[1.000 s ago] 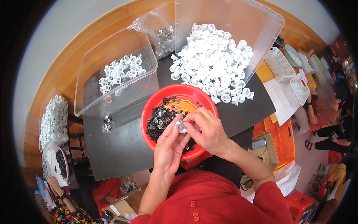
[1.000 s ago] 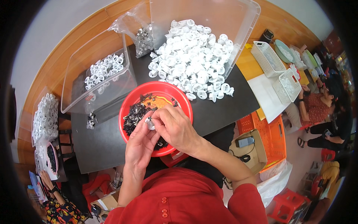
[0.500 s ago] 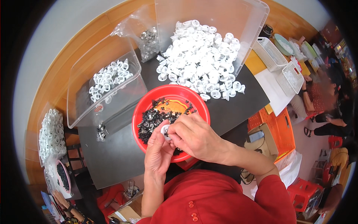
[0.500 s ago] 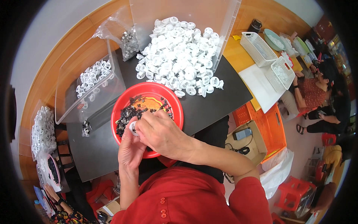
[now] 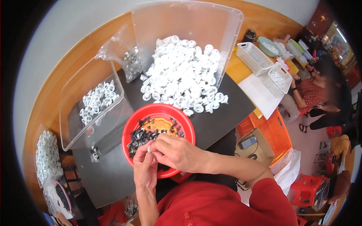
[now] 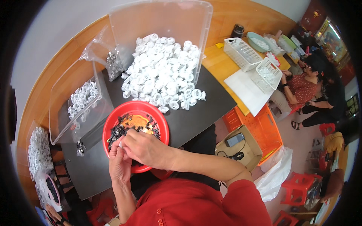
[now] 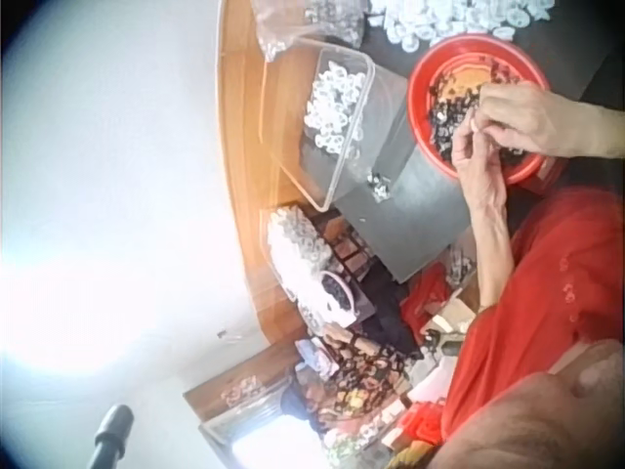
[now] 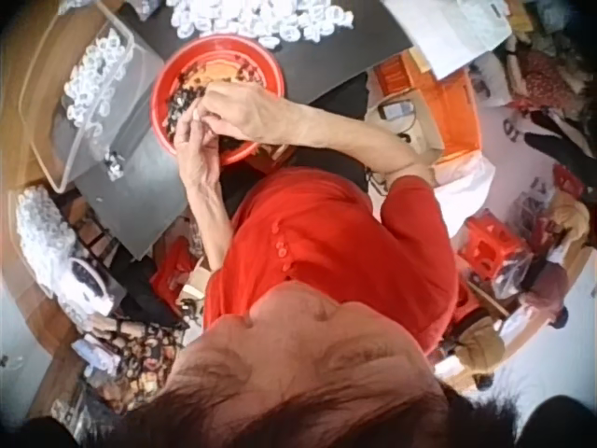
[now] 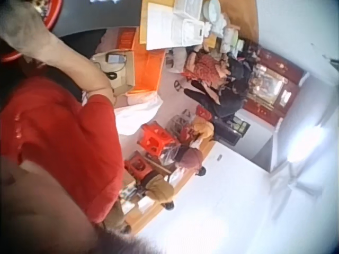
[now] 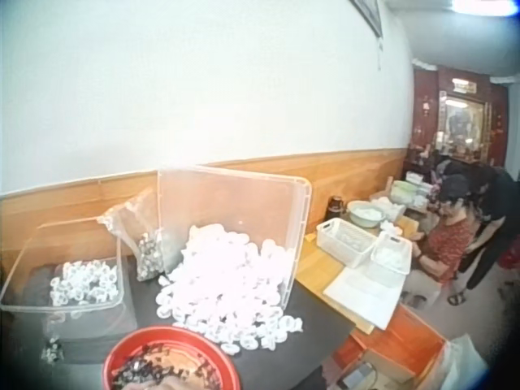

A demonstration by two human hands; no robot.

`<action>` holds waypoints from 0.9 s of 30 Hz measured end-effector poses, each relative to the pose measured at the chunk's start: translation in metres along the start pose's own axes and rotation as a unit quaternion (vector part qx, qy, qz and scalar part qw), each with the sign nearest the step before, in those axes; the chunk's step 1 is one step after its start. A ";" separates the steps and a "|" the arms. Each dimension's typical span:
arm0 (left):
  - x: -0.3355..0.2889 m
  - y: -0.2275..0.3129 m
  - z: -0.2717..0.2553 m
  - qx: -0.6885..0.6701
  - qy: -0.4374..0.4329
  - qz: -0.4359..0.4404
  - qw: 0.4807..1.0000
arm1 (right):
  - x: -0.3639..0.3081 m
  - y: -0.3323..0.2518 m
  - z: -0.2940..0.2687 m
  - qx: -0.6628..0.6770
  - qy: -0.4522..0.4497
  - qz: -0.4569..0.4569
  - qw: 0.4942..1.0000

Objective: Assembling small plastic shoe components by inserting black pieces into white ring-shaped washers.

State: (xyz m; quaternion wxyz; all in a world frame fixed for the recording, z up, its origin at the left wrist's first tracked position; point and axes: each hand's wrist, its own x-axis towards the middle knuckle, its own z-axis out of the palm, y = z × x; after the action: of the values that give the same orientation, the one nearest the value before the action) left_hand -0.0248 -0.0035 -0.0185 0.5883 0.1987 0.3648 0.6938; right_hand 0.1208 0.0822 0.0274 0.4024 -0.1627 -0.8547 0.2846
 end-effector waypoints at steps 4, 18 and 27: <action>0.004 0.006 0.011 0.032 0.003 0.013 0.999 | -0.002 0.000 0.000 0.019 0.034 0.014 0.999; 0.010 0.003 0.028 0.061 0.013 -0.016 0.998 | -0.012 0.008 -0.003 -0.011 0.089 -0.009 0.996; 0.012 0.001 0.011 0.106 -0.081 0.020 0.991 | -0.020 0.010 0.000 0.106 0.070 0.012 0.992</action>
State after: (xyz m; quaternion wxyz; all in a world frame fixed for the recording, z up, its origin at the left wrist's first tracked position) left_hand -0.0207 0.0114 -0.0123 0.5778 0.3226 0.3835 0.6442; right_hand 0.1340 0.0802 0.0096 0.4729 -0.1488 -0.7873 0.3666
